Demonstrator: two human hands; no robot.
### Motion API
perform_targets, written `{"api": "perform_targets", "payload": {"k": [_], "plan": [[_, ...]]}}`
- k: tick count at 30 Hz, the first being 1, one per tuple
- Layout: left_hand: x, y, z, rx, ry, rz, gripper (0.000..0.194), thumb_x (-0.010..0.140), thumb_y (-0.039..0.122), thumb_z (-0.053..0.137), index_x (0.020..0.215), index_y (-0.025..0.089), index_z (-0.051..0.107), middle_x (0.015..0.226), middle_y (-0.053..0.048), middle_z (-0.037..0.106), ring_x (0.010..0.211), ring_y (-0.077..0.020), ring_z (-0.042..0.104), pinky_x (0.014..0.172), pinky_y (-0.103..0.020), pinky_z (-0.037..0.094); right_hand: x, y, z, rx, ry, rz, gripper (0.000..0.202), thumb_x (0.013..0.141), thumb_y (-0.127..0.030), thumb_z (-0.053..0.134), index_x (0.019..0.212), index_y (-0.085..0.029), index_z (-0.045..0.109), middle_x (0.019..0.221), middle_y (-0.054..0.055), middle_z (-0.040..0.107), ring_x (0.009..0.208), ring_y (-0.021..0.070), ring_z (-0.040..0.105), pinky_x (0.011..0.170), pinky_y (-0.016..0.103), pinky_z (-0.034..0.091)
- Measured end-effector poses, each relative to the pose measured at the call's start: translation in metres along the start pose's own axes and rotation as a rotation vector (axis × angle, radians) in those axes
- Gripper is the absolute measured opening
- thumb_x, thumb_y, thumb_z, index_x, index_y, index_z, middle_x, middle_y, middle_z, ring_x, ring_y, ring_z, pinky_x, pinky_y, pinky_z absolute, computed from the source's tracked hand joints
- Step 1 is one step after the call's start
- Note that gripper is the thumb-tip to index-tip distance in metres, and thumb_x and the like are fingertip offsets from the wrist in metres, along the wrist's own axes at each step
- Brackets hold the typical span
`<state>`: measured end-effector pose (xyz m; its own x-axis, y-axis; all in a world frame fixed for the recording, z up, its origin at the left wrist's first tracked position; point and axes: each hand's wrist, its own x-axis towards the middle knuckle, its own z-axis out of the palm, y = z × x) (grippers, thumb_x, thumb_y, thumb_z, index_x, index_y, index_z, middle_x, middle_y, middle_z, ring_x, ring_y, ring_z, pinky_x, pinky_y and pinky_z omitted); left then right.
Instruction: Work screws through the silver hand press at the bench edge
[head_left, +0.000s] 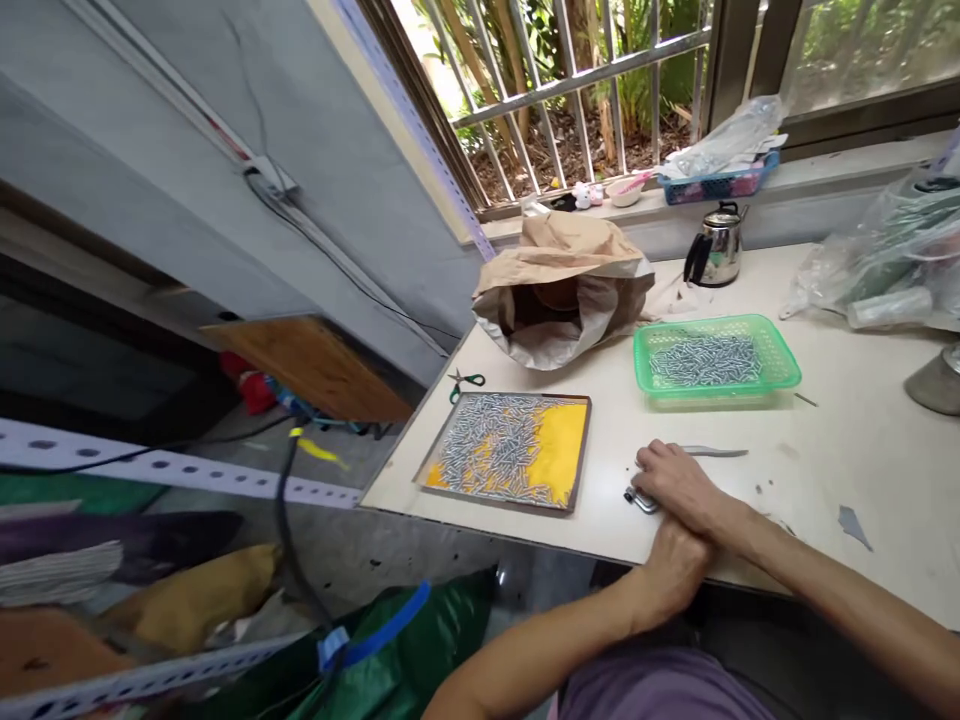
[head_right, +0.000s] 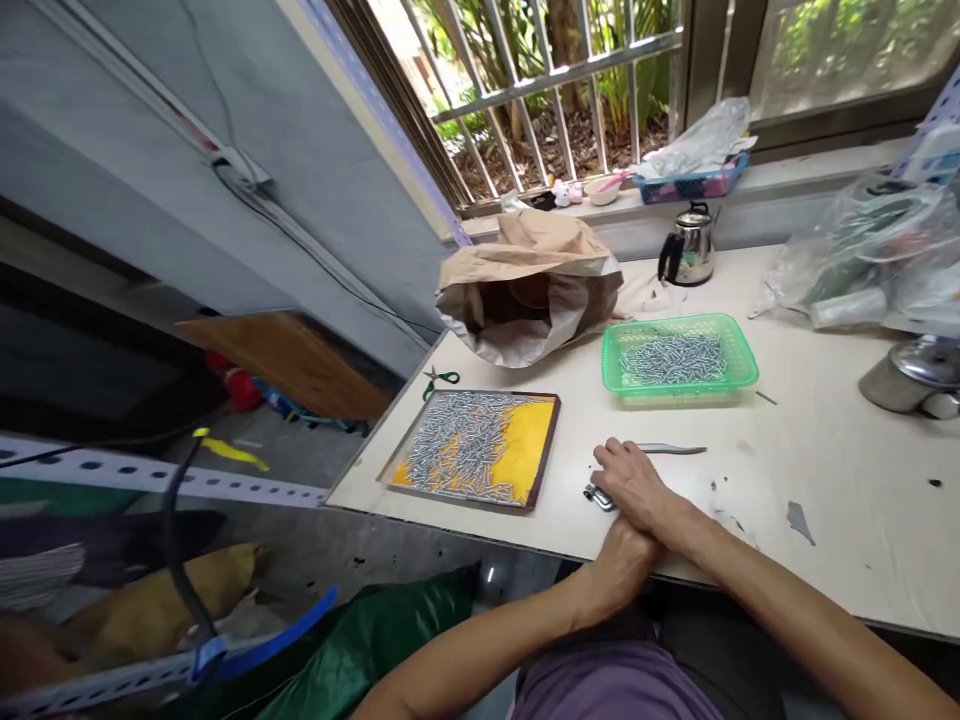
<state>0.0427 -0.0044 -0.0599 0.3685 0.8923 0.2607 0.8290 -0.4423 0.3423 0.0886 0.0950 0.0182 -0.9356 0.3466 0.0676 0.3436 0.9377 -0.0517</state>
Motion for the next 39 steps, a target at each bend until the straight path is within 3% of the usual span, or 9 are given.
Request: {"api": "perform_targets", "payload": {"k": [4, 8, 11, 15, 17, 20, 26, 33, 39], "plan": [[-0.008, 0.002, -0.004, 0.019, -0.046, 0.071, 0.025, 0.085, 0.012, 0.042, 0.090, 0.013, 0.066, 0.082, -0.009, 0.068, 0.075, -0.0197, 0.062, 0.070, -0.031, 0.053, 0.021, -0.016, 0.018, -0.049, 0.039, -0.100, 0.021, 0.079, -0.007, 0.060, 0.062, -0.018, 0.063, 0.074, 0.004, 0.062, 0.079, 0.0186, 0.050, 0.065, 0.032, 0.031], [-0.028, -0.024, -0.054, 0.057, 0.177, 0.103, 0.022, 0.092, 0.021, 0.043, 0.092, 0.018, 0.065, 0.085, -0.006, 0.065, 0.082, -0.0169, 0.059, 0.073, -0.028, 0.050, 0.026, 0.004, 0.002, -0.042, 0.249, -0.071, 0.019, 0.083, -0.008, 0.053, 0.072, -0.018, 0.063, 0.071, 0.003, 0.062, 0.074, 0.0175, 0.051, 0.071, 0.032, 0.035], [-0.048, -0.075, -0.105, 0.274, 0.306, -0.240, 0.023, 0.093, 0.017, 0.043, 0.087, 0.017, 0.065, 0.081, -0.007, 0.062, 0.077, -0.0164, 0.055, 0.067, -0.028, 0.048, 0.022, 0.035, -0.040, -0.030, 0.472, 0.092, 0.021, 0.090, -0.016, 0.043, 0.083, -0.019, 0.062, 0.076, 0.006, 0.063, 0.075, 0.0197, 0.053, 0.072, 0.033, 0.037], [-0.065, -0.140, -0.148, 0.454, 0.118, -0.677, 0.019, 0.088, 0.017, 0.052, 0.075, 0.015, 0.065, 0.080, -0.008, 0.061, 0.083, -0.0207, 0.054, 0.073, -0.033, 0.047, 0.009, 0.067, -0.083, -0.187, 0.472, 0.462, 0.031, 0.091, -0.022, 0.030, 0.096, -0.019, 0.060, 0.094, 0.017, 0.061, 0.084, 0.0320, 0.055, 0.070, 0.044, 0.040], [-0.068, -0.157, -0.155, 0.447, -0.005, -0.752, 0.018, 0.087, 0.019, 0.054, 0.075, 0.014, 0.066, 0.082, -0.009, 0.062, 0.087, -0.0228, 0.054, 0.077, -0.035, 0.046, -0.005, 0.066, -0.077, -0.074, 0.425, 0.461, 0.032, 0.092, -0.028, 0.028, 0.098, -0.021, 0.059, 0.095, 0.016, 0.061, 0.081, 0.0308, 0.057, 0.065, 0.043, 0.043], [-0.067, -0.167, -0.155, 0.392, -0.091, -0.798, 0.021, 0.087, 0.015, 0.050, 0.074, 0.012, 0.066, 0.084, -0.012, 0.063, 0.090, -0.0244, 0.055, 0.079, -0.036, 0.045, -0.032, 0.043, -0.037, 0.232, 0.297, 0.330, 0.028, 0.092, -0.037, 0.034, 0.091, -0.023, 0.058, 0.084, 0.008, 0.063, 0.068, 0.0225, 0.062, 0.056, 0.034, 0.047], [-0.060, -0.161, -0.163, 0.320, -0.099, -0.794, 0.025, 0.083, 0.006, 0.044, 0.074, 0.013, 0.067, 0.082, -0.011, 0.066, 0.088, -0.0224, 0.059, 0.078, -0.033, 0.046, -0.068, -0.005, 0.028, 0.262, 0.113, 0.360, 0.015, 0.088, -0.026, 0.042, 0.084, -0.024, 0.056, 0.078, 0.002, 0.060, 0.061, 0.0174, 0.063, 0.046, 0.027, 0.041], [-0.028, -0.095, -0.141, -0.573, -0.013, -0.948, 0.020, 0.076, 0.028, 0.058, 0.079, 0.012, 0.070, 0.060, -0.001, 0.062, 0.052, -0.0103, 0.053, 0.051, -0.020, 0.041, -0.072, -0.012, 0.021, 0.153, 0.131, 0.316, 0.022, 0.085, -0.006, 0.038, 0.073, -0.023, 0.047, 0.072, 0.001, 0.056, 0.062, 0.0148, 0.055, 0.053, 0.026, 0.036], [-0.021, -0.055, -0.098, -0.741, -0.090, -1.062, 0.021, 0.070, 0.031, 0.063, 0.073, 0.010, 0.069, 0.048, 0.004, 0.052, 0.043, -0.0067, 0.041, 0.041, -0.018, 0.032, -0.081, -0.015, 0.016, 0.016, 0.261, 0.224, 0.028, 0.081, 0.004, 0.037, 0.074, -0.022, 0.047, 0.070, 0.002, 0.054, 0.062, 0.0166, 0.050, 0.059, 0.028, 0.035]]}}
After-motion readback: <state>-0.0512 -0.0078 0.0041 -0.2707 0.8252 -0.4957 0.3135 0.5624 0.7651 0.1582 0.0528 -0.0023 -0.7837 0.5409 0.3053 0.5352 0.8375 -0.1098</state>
